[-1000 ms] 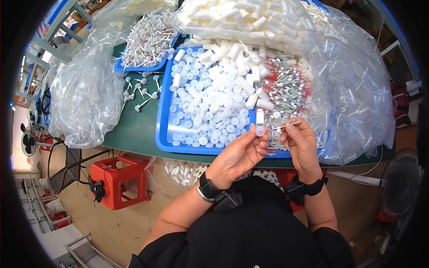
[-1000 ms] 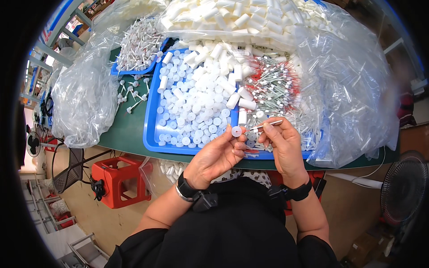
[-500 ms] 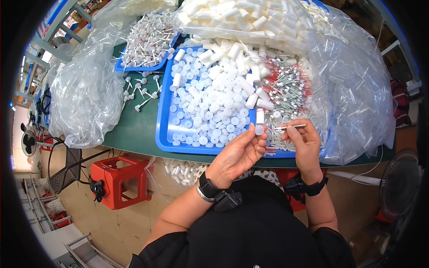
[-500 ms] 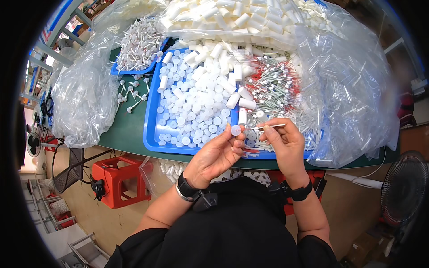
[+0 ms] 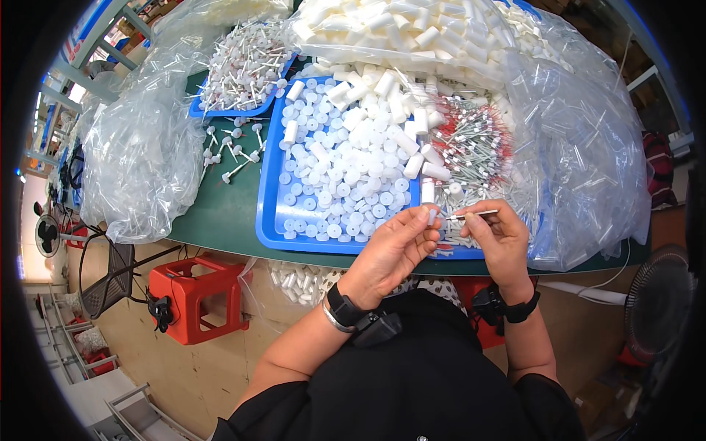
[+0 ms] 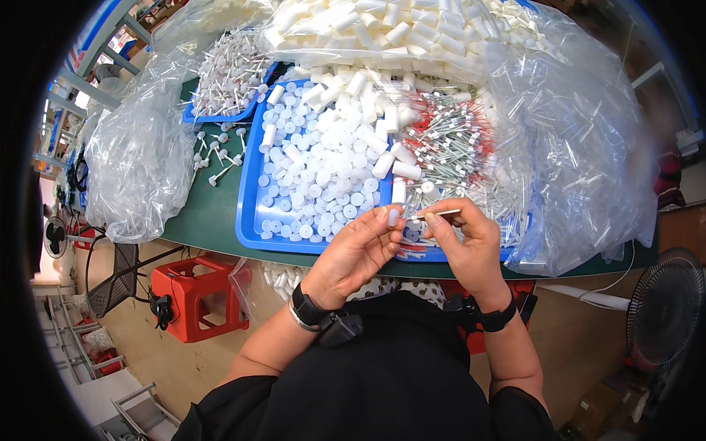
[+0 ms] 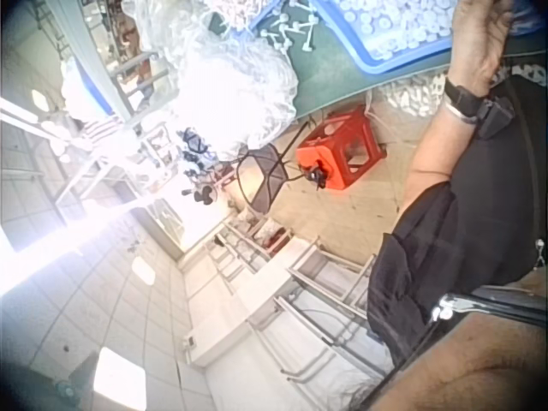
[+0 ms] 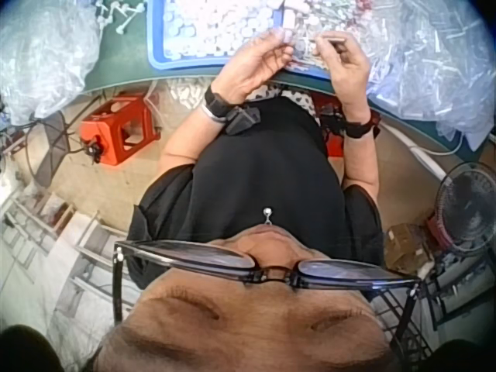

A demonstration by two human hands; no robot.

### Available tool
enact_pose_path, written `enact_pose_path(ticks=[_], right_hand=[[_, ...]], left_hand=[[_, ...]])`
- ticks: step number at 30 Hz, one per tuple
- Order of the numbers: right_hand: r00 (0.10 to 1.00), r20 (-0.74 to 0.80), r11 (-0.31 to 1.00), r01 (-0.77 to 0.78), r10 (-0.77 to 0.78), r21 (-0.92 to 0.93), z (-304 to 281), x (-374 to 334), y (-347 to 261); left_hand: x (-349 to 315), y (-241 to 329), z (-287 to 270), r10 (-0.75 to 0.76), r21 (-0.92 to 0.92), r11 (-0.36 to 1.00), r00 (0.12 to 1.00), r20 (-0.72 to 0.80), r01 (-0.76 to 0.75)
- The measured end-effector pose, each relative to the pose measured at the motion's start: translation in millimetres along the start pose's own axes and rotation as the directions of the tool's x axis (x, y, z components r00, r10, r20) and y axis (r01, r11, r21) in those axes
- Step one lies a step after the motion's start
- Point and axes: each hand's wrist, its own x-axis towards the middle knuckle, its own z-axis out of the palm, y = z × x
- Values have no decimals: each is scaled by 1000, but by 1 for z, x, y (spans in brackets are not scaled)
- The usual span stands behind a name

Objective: The person assembles small white plastic components by hand, picking up cylindrical pieces and inserting them into other parts. The person works at a table with blue trays filled with parts and plastic bags of supplies.

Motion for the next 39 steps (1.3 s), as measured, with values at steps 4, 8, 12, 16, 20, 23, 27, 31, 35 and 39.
enact_pose_path(ticks=[4,8,12,16,20,23,27,31,35,39], right_hand=[[996,83,996,-20,28,-92,0,-1,4],[949,231,816,303,-213,-492,-4,3,-5],[818,380,502,568,-432,-652,-4,6,-2],[761,458,312,621,-459,-719,-3,8,-8],[802,452,375,587,-391,-718,0,6,-13],[898,356,650,433,-257,-624,2,5,-11],[953,274,948,-38,130,-317,3,2,-6],[919,312,970,-217,242,-114,2,2,3],[930,266,960,-209,253,-184,8,-3,4],[982,76,795,-94,173,-599,-10,8,-11]], left_hand=[[0,-2,3,1,44,999,1000,-5,-1],[-3,0,5,21,46,999,999,-35,-20],[-2,-2,4,27,63,998,999,-22,-26],[-3,-3,4,47,55,997,999,-6,-47],[-3,-5,6,74,80,994,997,4,-74],[-3,-5,5,81,112,990,996,28,-83],[-5,-4,5,81,194,978,997,4,-80],[-2,-8,0,56,186,981,998,0,-55],[-2,-9,-1,79,125,989,997,2,-79],[-4,-1,-5,207,125,973,975,-86,-195]])
